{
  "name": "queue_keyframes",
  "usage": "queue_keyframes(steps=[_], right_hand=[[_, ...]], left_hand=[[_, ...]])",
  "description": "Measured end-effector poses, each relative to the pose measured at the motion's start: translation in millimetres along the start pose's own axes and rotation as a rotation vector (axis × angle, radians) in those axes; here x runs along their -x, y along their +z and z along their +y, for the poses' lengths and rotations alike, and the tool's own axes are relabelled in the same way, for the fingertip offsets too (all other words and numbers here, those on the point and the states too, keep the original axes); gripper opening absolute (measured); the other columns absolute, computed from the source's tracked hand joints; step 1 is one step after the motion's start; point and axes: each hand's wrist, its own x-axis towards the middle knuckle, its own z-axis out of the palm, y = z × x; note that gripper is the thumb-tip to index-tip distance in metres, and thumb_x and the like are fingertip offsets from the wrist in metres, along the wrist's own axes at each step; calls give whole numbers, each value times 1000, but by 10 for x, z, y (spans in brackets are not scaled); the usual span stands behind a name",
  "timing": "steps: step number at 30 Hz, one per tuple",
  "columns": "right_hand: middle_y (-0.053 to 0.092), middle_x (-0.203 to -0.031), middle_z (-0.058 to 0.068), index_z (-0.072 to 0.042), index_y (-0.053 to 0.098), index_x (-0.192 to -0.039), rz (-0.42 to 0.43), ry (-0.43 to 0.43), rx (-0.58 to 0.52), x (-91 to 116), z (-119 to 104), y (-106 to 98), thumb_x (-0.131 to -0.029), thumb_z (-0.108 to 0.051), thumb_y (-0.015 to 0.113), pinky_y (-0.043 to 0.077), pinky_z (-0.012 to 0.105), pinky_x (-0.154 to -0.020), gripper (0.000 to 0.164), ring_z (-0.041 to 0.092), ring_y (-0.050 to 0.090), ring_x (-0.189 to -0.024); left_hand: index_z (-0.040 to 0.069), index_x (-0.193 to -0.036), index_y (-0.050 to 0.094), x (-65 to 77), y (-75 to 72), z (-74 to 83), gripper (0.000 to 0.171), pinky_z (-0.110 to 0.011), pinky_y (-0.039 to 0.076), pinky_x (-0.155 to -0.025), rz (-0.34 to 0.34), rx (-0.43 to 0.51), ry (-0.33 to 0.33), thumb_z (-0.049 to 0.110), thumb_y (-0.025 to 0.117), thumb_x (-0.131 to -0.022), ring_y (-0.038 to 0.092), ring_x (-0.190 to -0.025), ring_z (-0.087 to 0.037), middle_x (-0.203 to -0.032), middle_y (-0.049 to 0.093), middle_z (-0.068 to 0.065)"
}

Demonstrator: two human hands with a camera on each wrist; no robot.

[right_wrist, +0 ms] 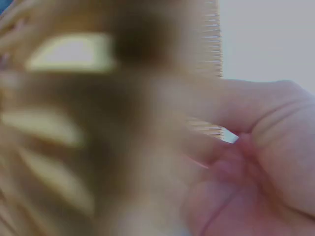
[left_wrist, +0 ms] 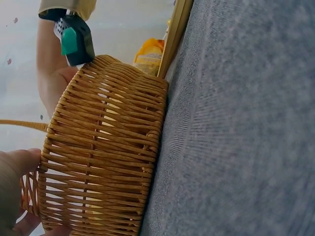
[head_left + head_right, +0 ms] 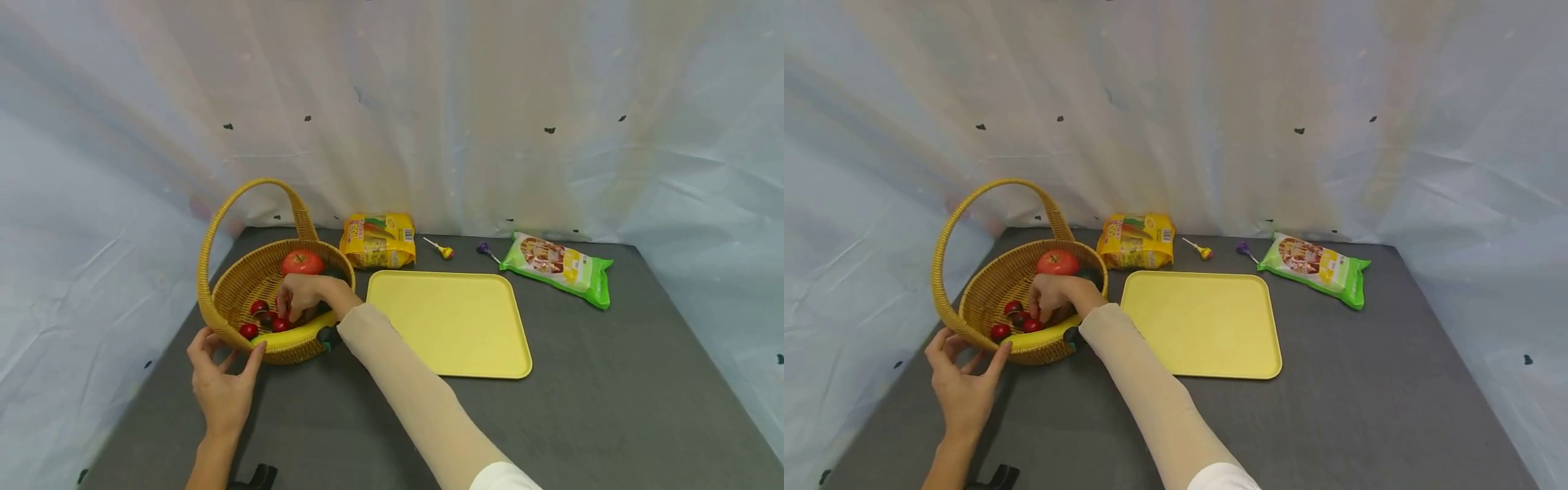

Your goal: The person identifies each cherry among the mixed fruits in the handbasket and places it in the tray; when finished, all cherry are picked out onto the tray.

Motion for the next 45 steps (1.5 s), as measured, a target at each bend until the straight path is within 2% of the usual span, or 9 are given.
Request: queue_keyframes(steps=[6, 9, 15, 21, 23, 25, 31, 36, 45], right_hand=[[65, -116, 14, 5, 66, -118, 224, -294, -103, 339, 170, -360, -93, 0, 69, 56, 29, -85, 26, 22, 62, -102], [65, -117, 14, 4, 66, -119, 364, -323, -165, 594, 388, -523, -92, -2, 71, 55, 26, -87, 28, 27, 63, -104], [66, -112, 10, 0, 70, -114, 526, -211, -263, 1015, 980, -644, -91, -8, 73, 57, 33, -83, 25, 34, 60, -107], [68, -111, 15, 1, 70, -113, 537, -96, -363, 1198, 1410, -542, -90, -8, 75, 55, 51, -89, 25, 43, 64, -101], [70, -108, 15, 1, 70, -112, 528, -62, -399, 1200, 1517, -492, -89, -7, 76, 54, 53, -90, 24, 44, 66, -98], [72, -103, 16, 1, 71, -112, 526, -36, -410, 1191, 1604, -443, -89, -8, 76, 56, 48, -88, 24, 39, 68, -95], [71, -99, 13, 2, 72, -109, 562, 25, -365, 1148, 1704, -333, -87, -10, 79, 59, 33, -75, 26, 24, 68, -85], [71, -94, 14, 4, 72, -106, 596, 59, -332, 1083, 1720, -259, -87, -9, 78, 57, 27, -61, 24, 19, 66, -71], [70, -96, 14, 4, 71, -106, 655, 36, -328, 1051, 1739, -184, -86, -7, 79, 56, 23, -63, 24, 17, 65, -77]], left_hand=[[6, -142, 41, 3, 0, 12, 85, -5, 47, -84, -5, 0, 6, -8, 86, -71, 49, -105, 4, -112, 53, -4], [11, -143, 41, 2, -17, 31, 84, -6, 48, -85, -11, 8, 13, -6, 85, -74, 50, -106, 3, -113, 52, 5], [15, -145, 40, 2, -39, 19, 83, -7, 48, -86, -22, 17, 13, -1, 84, -77, 50, -107, 1, -115, 41, 24], [15, -145, 40, 5, -36, 12, 82, -8, 48, -87, -26, 21, 6, 1, 84, -77, 51, -107, 1, -115, 41, 26], [12, -145, 41, 6, -33, 15, 82, -8, 49, -86, -20, 23, 4, -1, 84, -77, 51, -107, 1, -115, 42, 24], [11, -144, 41, 3, -29, 22, 82, -8, 49, -85, -13, 26, -2, -3, 85, -75, 51, -107, 1, -114, 42, 23], [4, -142, 43, -4, -19, 38, 82, -8, 49, -86, -2, 32, -3, -8, 85, -73, 51, -106, 1, -113, 44, 18], [-6, -138, 42, 7, -11, 13, 82, -8, 49, -87, 16, 44, 43, -18, 83, -68, 51, -106, 0, -111, 52, -2], [7, -142, 42, 3, -28, 32, 81, -7, 49, -85, -12, 34, -1, -5, 85, -74, 51, -107, 0, -115, 43, 23]])
